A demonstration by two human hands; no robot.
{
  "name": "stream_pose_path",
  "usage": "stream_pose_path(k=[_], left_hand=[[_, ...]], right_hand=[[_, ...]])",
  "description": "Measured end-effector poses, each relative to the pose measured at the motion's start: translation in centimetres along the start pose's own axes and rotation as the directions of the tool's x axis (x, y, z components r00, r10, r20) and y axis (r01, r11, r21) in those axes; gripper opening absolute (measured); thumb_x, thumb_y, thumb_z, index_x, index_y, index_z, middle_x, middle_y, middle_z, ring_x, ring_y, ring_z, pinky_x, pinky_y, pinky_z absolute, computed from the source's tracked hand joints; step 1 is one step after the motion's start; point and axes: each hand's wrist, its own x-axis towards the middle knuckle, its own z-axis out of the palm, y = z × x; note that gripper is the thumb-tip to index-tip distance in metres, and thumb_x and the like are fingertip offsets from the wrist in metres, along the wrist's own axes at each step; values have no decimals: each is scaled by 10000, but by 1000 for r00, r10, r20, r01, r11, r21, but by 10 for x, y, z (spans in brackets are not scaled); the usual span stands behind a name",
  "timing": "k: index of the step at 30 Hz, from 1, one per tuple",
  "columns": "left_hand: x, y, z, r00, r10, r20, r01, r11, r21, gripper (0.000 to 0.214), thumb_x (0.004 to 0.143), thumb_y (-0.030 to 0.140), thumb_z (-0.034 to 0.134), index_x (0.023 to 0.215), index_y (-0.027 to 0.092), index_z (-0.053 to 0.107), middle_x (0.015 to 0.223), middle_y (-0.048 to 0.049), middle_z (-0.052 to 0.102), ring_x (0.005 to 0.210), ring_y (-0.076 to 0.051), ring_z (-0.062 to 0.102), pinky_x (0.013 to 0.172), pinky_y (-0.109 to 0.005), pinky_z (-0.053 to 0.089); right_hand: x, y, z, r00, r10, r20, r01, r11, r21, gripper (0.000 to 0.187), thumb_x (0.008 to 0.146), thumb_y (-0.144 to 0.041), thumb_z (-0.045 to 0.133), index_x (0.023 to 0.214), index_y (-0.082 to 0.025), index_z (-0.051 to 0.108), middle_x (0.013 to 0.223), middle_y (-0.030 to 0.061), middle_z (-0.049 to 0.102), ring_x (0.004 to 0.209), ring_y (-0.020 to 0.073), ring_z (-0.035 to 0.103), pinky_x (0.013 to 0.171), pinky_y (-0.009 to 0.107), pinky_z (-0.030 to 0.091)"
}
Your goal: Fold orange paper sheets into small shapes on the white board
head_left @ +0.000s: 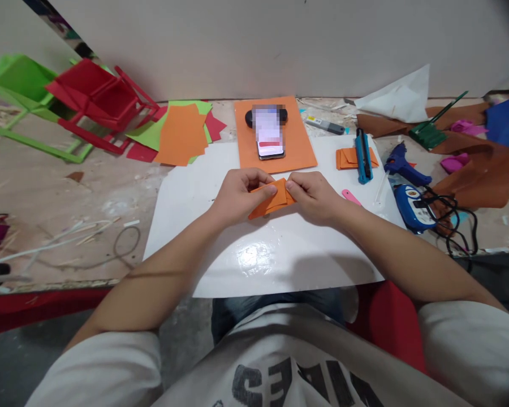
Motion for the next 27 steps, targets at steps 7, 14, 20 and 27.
stream_pose_path(k=[7,14,20,27], left_hand=[[1,-3,2,994,-60,93,61,998,-5,252,798,410,968,868,194,860,723,-35,772,651,-162,685,633,-301,576],[2,-6,5,991,-53,126,63,995,-79,291,793,435,998,876,191,863,690,-20,736,624,-138,632,604,-287,531],[4,-5,4,991,-130,15,131,984,-118,384,787,497,1059,831,206,811,729,-29,735,635,-160,622,524,-287,536],[13,-14,1,965,-107,-240,74,987,-142,312,808,390,1059,818,196,815,750,-43,797,661,-141,690,593,-237,545]], right_hand=[[1,3,-4,995,19,99,-28,995,100,406,1053,-279,566,694,-286,376,641,-62,370,630,140,367,662,371,275],[3,4,-1,999,-14,41,10,996,85,457,1142,-388,526,724,-290,367,658,-54,386,657,150,386,685,373,282],[4,7,2,995,16,-93,-8,996,85,567,1215,-621,517,775,-293,372,677,-51,395,649,154,361,665,382,263],[9,19,-7,971,145,-190,-111,977,179,844,1090,-1055,526,756,-285,439,719,-30,451,698,175,415,692,395,306]])
